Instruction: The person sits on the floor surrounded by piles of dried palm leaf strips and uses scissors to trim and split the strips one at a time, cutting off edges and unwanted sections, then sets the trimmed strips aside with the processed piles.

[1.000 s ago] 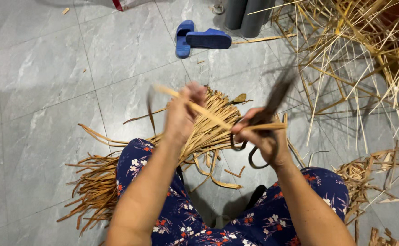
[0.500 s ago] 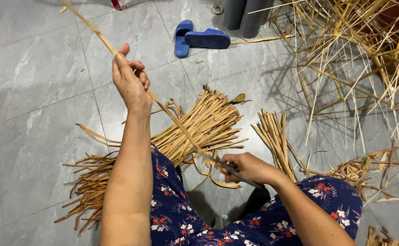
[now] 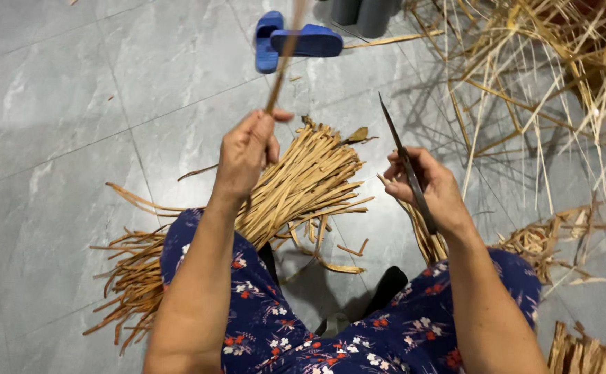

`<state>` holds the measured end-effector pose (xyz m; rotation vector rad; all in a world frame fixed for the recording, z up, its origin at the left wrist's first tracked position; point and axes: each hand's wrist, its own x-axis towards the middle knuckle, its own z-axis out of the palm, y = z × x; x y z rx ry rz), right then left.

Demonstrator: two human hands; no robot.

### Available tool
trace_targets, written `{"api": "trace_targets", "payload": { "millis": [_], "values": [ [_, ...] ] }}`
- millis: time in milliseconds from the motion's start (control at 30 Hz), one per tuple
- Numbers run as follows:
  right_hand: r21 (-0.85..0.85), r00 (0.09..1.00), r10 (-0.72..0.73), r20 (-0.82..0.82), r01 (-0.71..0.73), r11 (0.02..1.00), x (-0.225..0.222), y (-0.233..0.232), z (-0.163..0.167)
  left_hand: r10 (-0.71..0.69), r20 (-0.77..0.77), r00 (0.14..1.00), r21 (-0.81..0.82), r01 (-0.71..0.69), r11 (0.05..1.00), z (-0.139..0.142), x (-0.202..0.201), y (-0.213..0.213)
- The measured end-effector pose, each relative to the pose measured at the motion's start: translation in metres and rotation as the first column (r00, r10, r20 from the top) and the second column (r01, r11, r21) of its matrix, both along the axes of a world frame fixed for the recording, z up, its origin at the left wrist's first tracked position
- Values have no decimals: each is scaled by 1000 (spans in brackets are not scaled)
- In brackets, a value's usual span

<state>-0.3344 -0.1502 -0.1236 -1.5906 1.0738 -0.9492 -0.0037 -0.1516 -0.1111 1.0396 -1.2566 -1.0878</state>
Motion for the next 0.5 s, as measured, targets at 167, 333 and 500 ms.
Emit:
{"api": "trace_targets", "payload": {
  "millis": [167, 333, 500],
  "values": [
    [-30, 999, 5, -33, -6, 1000, -5, -5, 9, -107, 212, 971, 34, 102, 994, -2, -16, 9],
    [-28, 1000, -14, -10, 14, 1000, -7, -13, 8, -175, 309, 935, 66, 163, 984, -3, -20, 12],
    [-38, 997, -41, 66, 43, 998, -10, -22, 3, -206, 373, 904, 129, 170, 977, -7, -21, 12]
  ]
}}
